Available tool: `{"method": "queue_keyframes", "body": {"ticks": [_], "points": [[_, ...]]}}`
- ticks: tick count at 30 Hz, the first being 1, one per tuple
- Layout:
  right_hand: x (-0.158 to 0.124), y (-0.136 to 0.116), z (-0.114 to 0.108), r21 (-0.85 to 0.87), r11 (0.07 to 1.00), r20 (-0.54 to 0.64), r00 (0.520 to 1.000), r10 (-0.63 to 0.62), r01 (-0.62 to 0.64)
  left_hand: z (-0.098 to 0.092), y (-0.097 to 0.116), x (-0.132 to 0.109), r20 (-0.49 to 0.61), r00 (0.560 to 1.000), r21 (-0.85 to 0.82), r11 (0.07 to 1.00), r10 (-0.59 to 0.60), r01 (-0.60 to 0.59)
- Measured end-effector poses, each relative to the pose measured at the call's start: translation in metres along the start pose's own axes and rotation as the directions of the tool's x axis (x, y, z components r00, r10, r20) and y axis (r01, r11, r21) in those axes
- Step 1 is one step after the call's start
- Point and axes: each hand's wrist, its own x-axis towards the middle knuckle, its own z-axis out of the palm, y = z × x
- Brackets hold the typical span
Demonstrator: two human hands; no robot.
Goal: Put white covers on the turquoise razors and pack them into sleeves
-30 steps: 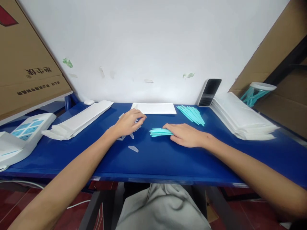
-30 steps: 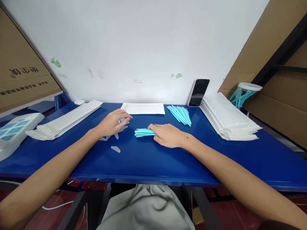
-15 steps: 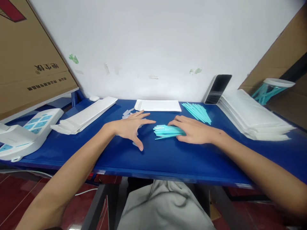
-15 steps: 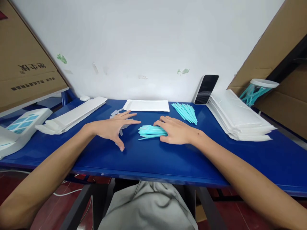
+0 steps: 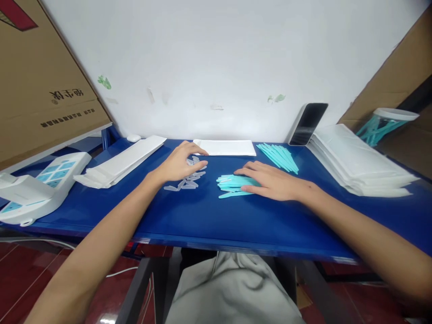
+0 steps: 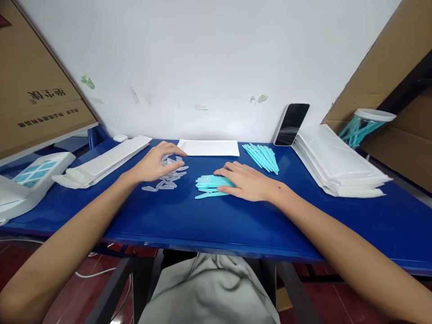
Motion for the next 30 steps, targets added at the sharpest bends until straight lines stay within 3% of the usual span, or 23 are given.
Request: {"method": "queue_keyframes", "body": {"ticks": [4,7,14,18,24,30], "points": [[0.0,0.001,-0.001,-0.003,1.0,0.019,1.0,0.002,-0.002,0.026,0.02,0.006,-0.182,0.981,0.033,0.997,-0.068,0.076],[0.0,0.002,-0.001,0.012,1.0,0.012,1.0,-0.012,0.012,0.04,0.026,0.007,-0.209,0.977,0.04,0.998,-0.032,0.041],[0.002,-0.006,0.002,-0.027,0.988,-0.141,0.977,-0.157,0.155,0.044,0.024,0.005,-0.096,0.995,-0.014,1.0,0.006,-0.007],[0.002,-0.012,0.005,-0.067,0.981,-0.111,0.976,-0.187,0.18,0.044,0.023,0.004,-0.05,0.999,-0.024,0.999,0.022,-0.023],[0.004,-0.003,0.005,-0.071,0.986,-0.054,0.987,-0.152,0.148,0.045,0.02,0.003,0.037,0.987,0.023,0.988,0.153,-0.154],[0.006,-0.002,0.007,-0.142,0.974,-0.055,0.981,-0.185,0.176,0.043,0.02,0.004,0.029,0.983,0.028,0.982,0.184,-0.185]]}}
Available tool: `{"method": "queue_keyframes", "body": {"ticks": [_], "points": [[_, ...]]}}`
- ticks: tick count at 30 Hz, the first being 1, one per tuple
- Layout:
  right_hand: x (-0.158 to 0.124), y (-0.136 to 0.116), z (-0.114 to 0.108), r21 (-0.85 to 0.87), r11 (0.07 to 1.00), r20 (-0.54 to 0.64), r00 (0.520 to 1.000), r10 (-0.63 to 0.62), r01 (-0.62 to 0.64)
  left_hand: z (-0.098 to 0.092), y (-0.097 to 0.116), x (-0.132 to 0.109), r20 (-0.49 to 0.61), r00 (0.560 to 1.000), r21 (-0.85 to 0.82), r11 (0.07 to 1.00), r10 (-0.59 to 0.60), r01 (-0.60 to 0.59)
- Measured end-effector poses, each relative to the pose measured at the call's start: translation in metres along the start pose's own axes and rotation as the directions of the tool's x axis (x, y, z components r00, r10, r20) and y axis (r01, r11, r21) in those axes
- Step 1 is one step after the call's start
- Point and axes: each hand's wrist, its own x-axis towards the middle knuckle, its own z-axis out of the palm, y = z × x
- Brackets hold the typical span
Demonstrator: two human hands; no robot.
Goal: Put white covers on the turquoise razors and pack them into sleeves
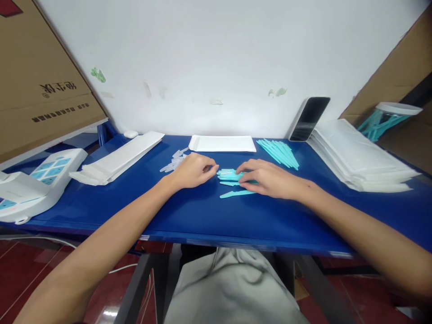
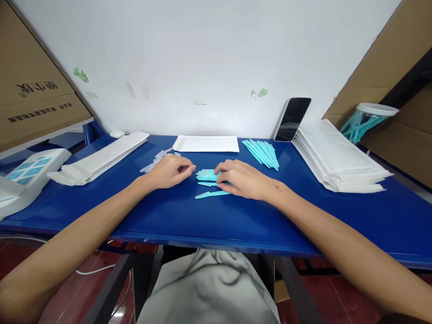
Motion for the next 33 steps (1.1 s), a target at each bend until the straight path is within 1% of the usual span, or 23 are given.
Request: {"method": "queue_keyframes", "body": {"ticks": [4,6,10,15,18,23,26,29,33], "points": [[0.003,-0.006,0.003,-0.155,0.988,-0.031,0.999,-0.014,0.009,-0.003,0.003,0.0,-0.028,1.0,0.023,1.0,0.011,-0.011],[0.004,-0.009,0.003,-0.167,0.986,-0.033,0.999,-0.003,-0.002,-0.004,0.003,0.0,-0.049,0.999,0.03,0.999,0.023,-0.022],[0.002,-0.015,0.001,-0.084,0.996,-0.035,0.999,0.011,-0.014,-0.006,0.002,-0.002,-0.1,0.994,0.005,0.999,0.036,-0.036],[0.0,-0.018,0.001,0.0,1.0,-0.041,0.999,0.026,-0.026,-0.007,0.002,-0.002,-0.062,0.997,0.008,0.999,0.045,-0.045],[0.0,-0.014,0.003,0.042,0.998,-0.04,0.998,0.047,-0.045,-0.006,0.003,-0.002,-0.058,0.998,0.012,0.999,0.039,-0.038],[-0.001,-0.007,0.003,0.129,0.991,-0.082,0.996,0.045,-0.035,-0.006,0.002,-0.002,-0.062,0.997,0.015,0.999,0.034,-0.033],[-0.003,-0.008,0.001,0.174,0.982,-0.04,0.995,0.086,-0.078,-0.006,0.001,-0.002,-0.061,0.997,0.023,0.999,0.039,-0.038],[-0.003,-0.008,0.0,0.205,0.974,0.014,0.995,0.096,-0.097,-0.007,0.002,-0.002,-0.053,0.998,0.027,0.999,0.04,-0.039],[-0.002,-0.007,0.001,0.231,0.967,0.014,0.994,0.105,-0.105,-0.008,0.004,-0.001,-0.04,0.998,0.039,0.999,0.038,-0.036]]}}
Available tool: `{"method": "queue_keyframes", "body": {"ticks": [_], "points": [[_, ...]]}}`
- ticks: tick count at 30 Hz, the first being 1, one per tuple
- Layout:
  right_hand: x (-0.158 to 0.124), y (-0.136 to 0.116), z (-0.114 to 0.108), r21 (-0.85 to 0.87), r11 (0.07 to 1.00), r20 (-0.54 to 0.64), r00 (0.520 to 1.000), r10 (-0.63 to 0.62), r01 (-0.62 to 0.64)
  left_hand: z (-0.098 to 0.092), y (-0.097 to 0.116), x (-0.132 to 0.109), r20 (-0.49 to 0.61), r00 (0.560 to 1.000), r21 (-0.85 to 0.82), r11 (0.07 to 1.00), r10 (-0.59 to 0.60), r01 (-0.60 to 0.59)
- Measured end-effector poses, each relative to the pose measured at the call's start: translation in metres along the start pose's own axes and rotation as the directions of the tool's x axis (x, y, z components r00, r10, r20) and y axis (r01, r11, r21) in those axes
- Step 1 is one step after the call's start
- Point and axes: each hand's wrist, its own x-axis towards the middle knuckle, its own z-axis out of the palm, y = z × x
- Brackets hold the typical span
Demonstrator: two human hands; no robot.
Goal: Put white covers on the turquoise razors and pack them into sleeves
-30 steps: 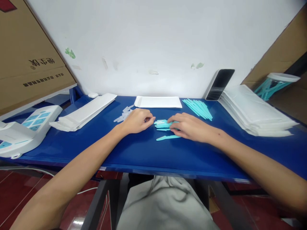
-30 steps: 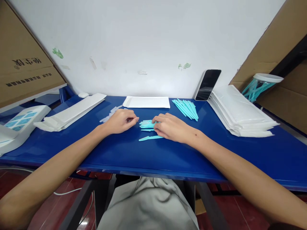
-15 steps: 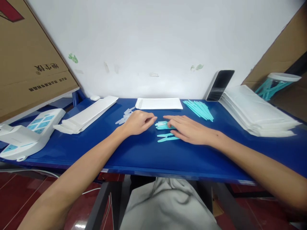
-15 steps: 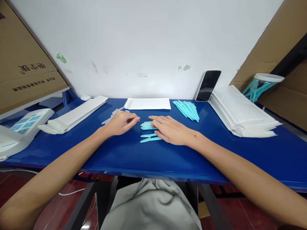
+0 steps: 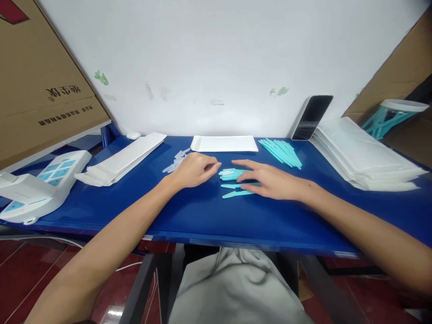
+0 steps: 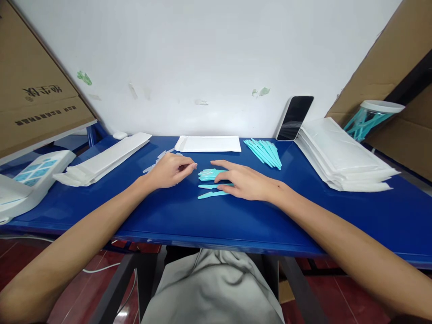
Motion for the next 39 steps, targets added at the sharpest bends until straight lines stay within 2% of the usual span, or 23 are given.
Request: {"method": "queue_keyframes", "body": {"ticks": [4,12,25,32,35,39], "points": [[0.002,-0.003,-0.001,0.047,0.999,0.003,1.0,0.02,-0.02,-0.001,0.0,0.001,0.004,1.0,0.0,1.0,-0.001,0.001],[0.0,-0.013,-0.007,0.089,0.993,0.094,0.993,0.068,-0.076,0.0,-0.001,0.0,0.01,1.0,-0.015,1.0,-0.008,0.009],[0.001,-0.014,0.0,0.014,0.997,-0.106,0.991,0.082,-0.081,-0.002,0.002,0.001,-0.011,1.0,-0.041,0.999,0.0,0.0],[0.0,-0.011,-0.005,0.047,0.998,-0.049,0.998,0.036,-0.034,-0.004,0.004,0.001,0.007,1.0,-0.04,0.999,0.01,-0.009],[-0.001,-0.014,-0.005,0.036,0.999,-0.073,0.997,-0.019,0.021,-0.004,0.005,0.001,0.007,1.0,-0.028,1.0,0.008,-0.008],[-0.003,-0.027,-0.006,-0.043,0.998,-0.085,0.996,0.031,-0.034,-0.004,0.004,0.001,0.003,1.0,-0.012,1.0,0.008,-0.008]]}}
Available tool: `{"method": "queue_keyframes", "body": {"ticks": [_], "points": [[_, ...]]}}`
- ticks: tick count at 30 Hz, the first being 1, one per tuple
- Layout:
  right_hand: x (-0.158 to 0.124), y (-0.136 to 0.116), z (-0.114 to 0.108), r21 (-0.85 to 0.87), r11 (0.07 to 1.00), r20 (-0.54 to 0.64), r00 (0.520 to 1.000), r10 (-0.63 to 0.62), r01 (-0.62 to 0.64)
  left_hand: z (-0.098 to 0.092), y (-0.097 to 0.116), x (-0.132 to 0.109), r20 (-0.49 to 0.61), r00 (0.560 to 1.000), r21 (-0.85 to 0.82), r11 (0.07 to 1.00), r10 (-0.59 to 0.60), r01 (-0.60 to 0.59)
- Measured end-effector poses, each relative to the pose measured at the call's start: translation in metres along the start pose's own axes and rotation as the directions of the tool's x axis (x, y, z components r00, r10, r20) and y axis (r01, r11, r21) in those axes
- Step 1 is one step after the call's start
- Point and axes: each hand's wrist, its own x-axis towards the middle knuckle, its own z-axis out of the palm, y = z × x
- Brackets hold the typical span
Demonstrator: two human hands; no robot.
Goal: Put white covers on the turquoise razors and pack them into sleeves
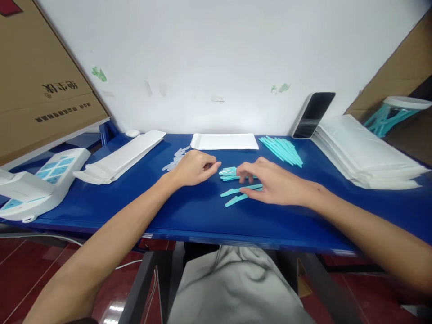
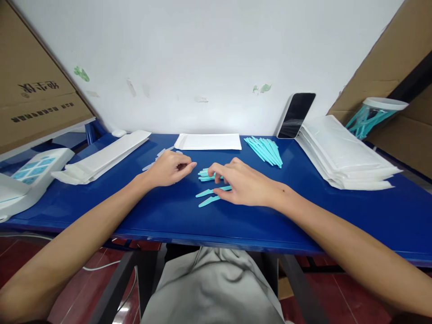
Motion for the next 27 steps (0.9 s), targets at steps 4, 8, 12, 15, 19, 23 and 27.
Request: {"method": "queue_keyframes", "body": {"ticks": [4,8,12,15,19,23,27], "points": [[-0.003,-0.011,-0.006,-0.015,0.998,0.188,0.98,0.06,-0.058,0.0,-0.001,0.0,0.007,1.0,0.004,1.0,-0.007,0.007],[-0.004,-0.003,-0.01,0.001,0.998,0.22,0.974,0.055,-0.057,0.003,-0.004,-0.001,0.06,0.998,-0.018,1.0,-0.021,0.023],[-0.003,0.011,-0.008,-0.028,1.0,0.192,0.981,0.016,-0.011,0.009,-0.008,-0.002,0.126,0.992,-0.04,0.999,-0.007,0.012],[-0.001,0.014,-0.006,-0.03,0.999,0.188,0.982,0.017,-0.012,0.011,-0.008,-0.002,0.136,0.991,-0.042,0.999,-0.014,0.02],[0.0,0.012,-0.007,-0.033,0.999,0.195,0.98,0.042,-0.036,0.009,-0.007,-0.002,0.139,0.99,-0.038,0.999,-0.019,0.025],[0.0,0.01,-0.01,-0.037,0.997,0.211,0.975,0.074,-0.067,0.009,-0.009,-0.002,0.148,0.989,-0.031,0.999,-0.02,0.025],[0.0,0.009,-0.012,-0.04,0.996,0.236,0.968,0.083,-0.075,0.007,-0.008,-0.002,0.158,0.987,-0.034,0.999,-0.033,0.039]]}}
